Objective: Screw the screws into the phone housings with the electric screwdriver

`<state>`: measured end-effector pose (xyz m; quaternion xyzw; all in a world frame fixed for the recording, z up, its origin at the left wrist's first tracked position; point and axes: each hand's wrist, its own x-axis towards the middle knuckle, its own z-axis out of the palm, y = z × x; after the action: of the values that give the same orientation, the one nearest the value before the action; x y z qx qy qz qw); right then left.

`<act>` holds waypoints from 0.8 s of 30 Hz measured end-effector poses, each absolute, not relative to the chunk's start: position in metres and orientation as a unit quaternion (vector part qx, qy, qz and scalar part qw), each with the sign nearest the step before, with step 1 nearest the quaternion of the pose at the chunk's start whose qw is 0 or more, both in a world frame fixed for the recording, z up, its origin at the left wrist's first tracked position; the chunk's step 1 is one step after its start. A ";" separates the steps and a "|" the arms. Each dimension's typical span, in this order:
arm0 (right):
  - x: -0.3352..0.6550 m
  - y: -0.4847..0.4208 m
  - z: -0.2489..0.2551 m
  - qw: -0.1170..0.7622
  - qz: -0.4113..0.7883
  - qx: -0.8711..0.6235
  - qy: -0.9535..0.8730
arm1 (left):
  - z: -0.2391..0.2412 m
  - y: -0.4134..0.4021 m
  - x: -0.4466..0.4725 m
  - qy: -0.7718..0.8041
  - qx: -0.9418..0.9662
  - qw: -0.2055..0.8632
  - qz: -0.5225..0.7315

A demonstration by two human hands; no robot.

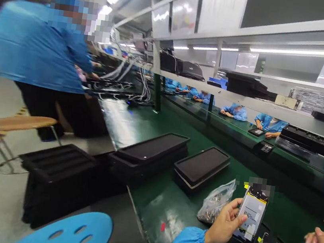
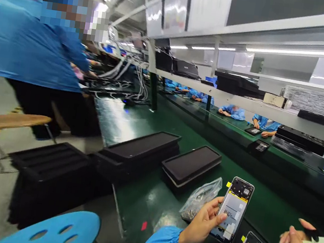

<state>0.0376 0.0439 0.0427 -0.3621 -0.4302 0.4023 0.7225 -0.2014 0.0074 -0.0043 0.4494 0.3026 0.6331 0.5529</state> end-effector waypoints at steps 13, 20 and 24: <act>0.029 0.034 0.053 0.714 0.380 -0.374 -0.453 | -0.058 0.043 -0.192 0.296 0.392 0.618 0.614; 0.024 0.048 0.046 0.703 0.390 -0.390 -0.449 | -0.064 0.045 -0.195 0.305 0.362 0.628 0.617; 0.021 0.054 0.048 0.703 0.392 -0.394 -0.443 | -0.066 0.046 -0.196 0.309 0.363 0.627 0.616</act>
<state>0.0206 0.0539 0.0481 -0.3944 -0.4433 0.3918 0.7031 -0.1960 0.0460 -0.0661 0.3628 0.3095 0.6160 0.6270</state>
